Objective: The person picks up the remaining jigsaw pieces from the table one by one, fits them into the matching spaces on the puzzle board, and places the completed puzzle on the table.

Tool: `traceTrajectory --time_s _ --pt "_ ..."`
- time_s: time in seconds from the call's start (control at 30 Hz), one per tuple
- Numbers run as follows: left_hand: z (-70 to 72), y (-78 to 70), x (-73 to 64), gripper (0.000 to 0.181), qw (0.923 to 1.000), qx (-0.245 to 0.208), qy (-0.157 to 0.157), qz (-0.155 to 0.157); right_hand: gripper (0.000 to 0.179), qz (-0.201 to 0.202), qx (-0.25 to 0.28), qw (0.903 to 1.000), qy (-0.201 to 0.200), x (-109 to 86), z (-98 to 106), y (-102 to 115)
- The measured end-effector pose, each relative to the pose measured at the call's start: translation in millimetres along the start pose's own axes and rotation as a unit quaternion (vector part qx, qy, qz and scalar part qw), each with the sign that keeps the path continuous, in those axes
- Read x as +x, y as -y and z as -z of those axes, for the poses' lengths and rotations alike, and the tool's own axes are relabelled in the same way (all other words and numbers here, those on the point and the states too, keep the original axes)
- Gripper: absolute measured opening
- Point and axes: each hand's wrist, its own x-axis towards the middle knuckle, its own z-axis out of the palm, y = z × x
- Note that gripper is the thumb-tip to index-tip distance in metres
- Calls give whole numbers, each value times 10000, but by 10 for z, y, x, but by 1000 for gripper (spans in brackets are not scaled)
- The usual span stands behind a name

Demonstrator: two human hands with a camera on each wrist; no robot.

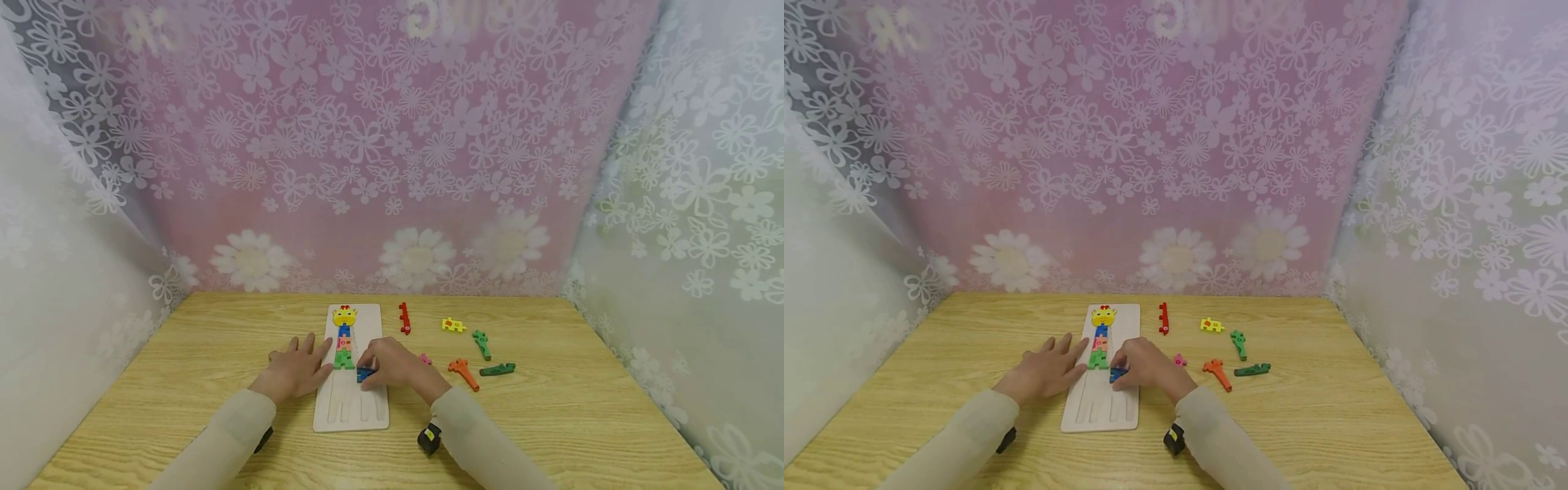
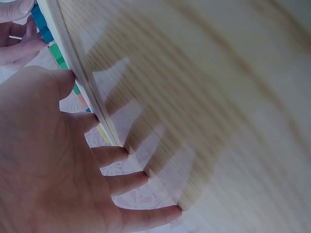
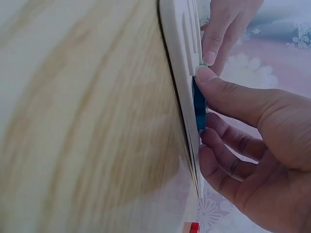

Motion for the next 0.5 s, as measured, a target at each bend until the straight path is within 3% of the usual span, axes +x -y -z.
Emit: traceTrajectory --time_s 0.5 --pt "-12 3 15 63 10000 91 34 20 28 -260 -11 9997 -38 -11 -11 -27"
